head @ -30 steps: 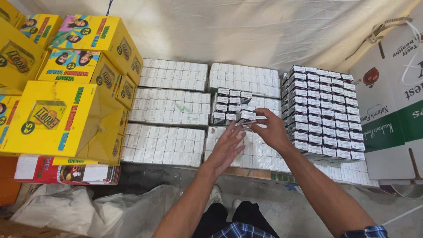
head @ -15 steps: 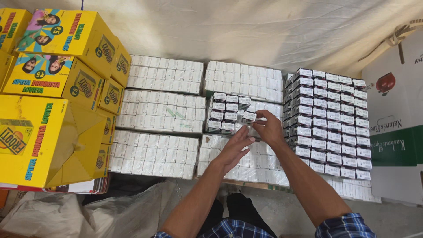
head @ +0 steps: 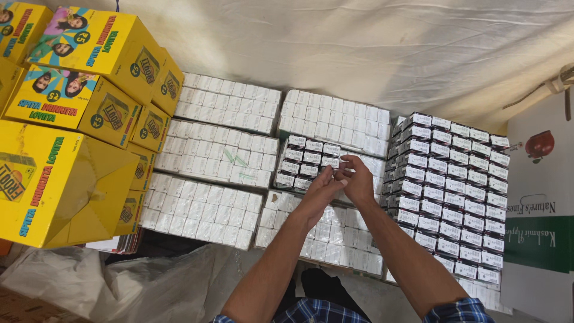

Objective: The person repeatedly picks up small white boxes from a pile on a white sack and places them onto a growing stack on a nearby table. The person handles the boxes one at a time, walking back and forth between the two locations throughout the clip.

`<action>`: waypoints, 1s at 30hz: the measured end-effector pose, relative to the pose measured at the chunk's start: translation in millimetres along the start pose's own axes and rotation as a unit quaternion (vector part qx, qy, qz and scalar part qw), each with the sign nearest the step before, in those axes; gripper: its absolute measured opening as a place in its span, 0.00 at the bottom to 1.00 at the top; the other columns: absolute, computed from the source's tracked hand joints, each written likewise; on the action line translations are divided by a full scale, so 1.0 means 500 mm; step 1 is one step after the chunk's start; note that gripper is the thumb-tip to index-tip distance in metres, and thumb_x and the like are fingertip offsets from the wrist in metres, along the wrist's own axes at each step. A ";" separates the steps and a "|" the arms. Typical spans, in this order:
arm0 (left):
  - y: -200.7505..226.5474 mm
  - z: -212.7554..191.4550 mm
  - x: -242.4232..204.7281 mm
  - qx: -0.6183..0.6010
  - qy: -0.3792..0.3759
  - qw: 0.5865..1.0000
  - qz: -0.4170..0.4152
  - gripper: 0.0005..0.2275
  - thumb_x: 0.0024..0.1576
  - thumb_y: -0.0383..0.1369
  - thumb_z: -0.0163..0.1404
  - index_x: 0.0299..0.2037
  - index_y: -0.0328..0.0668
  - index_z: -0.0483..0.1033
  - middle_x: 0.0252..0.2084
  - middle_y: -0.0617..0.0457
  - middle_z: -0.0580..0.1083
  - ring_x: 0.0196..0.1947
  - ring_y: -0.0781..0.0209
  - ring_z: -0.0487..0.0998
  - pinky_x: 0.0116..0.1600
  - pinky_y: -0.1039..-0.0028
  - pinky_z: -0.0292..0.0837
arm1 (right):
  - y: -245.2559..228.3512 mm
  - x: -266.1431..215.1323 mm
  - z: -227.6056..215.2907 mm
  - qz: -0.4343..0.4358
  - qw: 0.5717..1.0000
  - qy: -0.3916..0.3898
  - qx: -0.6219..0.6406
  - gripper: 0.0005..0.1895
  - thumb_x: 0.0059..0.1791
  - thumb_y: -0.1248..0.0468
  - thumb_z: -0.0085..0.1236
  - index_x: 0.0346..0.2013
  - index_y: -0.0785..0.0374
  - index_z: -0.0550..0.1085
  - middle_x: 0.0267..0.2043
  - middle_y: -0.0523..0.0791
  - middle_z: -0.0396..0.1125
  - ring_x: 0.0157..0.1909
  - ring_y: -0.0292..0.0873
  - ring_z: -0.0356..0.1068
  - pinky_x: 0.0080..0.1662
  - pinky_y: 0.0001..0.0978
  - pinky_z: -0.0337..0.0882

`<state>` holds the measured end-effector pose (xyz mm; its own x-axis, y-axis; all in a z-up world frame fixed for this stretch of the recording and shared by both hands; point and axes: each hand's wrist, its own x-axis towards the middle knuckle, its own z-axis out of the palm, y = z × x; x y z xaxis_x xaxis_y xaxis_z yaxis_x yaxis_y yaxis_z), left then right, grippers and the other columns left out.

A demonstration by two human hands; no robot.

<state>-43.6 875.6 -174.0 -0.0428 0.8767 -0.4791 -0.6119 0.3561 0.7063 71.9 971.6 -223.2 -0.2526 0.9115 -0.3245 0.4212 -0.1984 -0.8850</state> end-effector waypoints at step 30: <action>0.238 -0.105 -0.461 0.303 0.215 0.901 0.225 0.33 0.55 0.34 0.53 0.73 0.52 0.57 0.77 0.45 0.52 0.77 0.43 0.44 0.75 0.45 0.39 | -0.395 -0.195 0.039 -0.206 0.880 -0.424 -0.054 0.37 0.52 0.59 0.55 0.75 0.53 0.55 0.79 0.50 0.46 0.80 0.54 0.34 0.73 0.60 0.38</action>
<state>-147.9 699.0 -6.7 -0.5603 0.8167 -0.1380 0.0823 0.2206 0.9719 -3.6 914.9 -23.4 -0.9434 0.2929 -0.1556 0.2097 0.1634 -0.9640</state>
